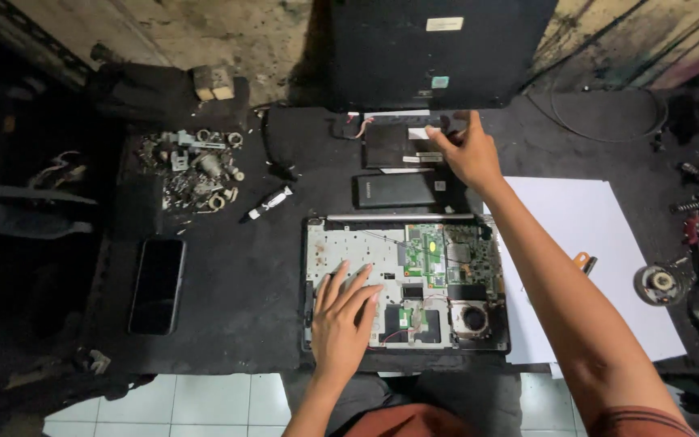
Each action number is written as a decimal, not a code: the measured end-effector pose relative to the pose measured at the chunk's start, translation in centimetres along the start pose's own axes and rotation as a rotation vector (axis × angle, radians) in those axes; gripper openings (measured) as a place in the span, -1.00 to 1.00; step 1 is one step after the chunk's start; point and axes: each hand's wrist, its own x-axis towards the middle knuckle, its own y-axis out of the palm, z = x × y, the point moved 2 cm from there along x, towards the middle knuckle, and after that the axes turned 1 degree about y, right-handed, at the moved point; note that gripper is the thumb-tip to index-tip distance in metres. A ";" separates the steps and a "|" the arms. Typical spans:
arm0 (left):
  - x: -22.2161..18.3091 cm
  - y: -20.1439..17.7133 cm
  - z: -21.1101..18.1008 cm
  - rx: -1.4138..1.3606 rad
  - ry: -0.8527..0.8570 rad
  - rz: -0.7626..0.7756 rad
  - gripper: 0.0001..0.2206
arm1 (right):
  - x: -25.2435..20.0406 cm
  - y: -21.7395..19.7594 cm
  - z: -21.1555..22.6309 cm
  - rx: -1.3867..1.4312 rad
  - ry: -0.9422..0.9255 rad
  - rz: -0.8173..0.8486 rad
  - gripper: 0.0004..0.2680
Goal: Reinstalling internal components like the cooling fan and the back cover of a laptop during a repair process.
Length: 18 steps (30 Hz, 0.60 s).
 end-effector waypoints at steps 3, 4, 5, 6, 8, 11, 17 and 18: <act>-0.1 0.1 0.1 -0.015 -0.001 -0.013 -0.83 | 1.7 1.2 -0.7 0.037 0.002 0.026 -0.34; -0.1 0.1 0.1 -0.015 0.000 -0.016 -0.83 | 2.1 1.4 -1.1 0.095 0.077 0.027 -0.42; -0.1 0.2 0.2 -0.014 0.001 -0.018 -0.83 | 2.5 1.6 -1.5 0.153 0.152 0.028 -0.51; -0.1 0.1 0.1 -0.015 -0.001 -0.021 -0.83 | 2.2 1.4 -1.1 0.151 0.149 0.029 -0.51; -0.2 0.0 0.0 -0.026 -0.007 -0.006 -0.83 | 1.5 1.1 -0.4 0.390 0.095 0.060 -0.82; 0.0 -0.5 -0.3 -0.088 0.010 -0.032 -0.82 | -0.3 -0.5 1.5 0.577 0.020 0.121 -0.86; -0.6 -1.6 0.4 -0.427 -0.041 -0.056 -0.85 | -8.2 -5.3 3.3 0.922 -0.101 0.003 -0.89; -0.5 -2.0 0.2 -0.427 -0.048 -0.050 -0.85 | -10.8 -6.3 4.0 0.922 -0.092 0.004 -0.89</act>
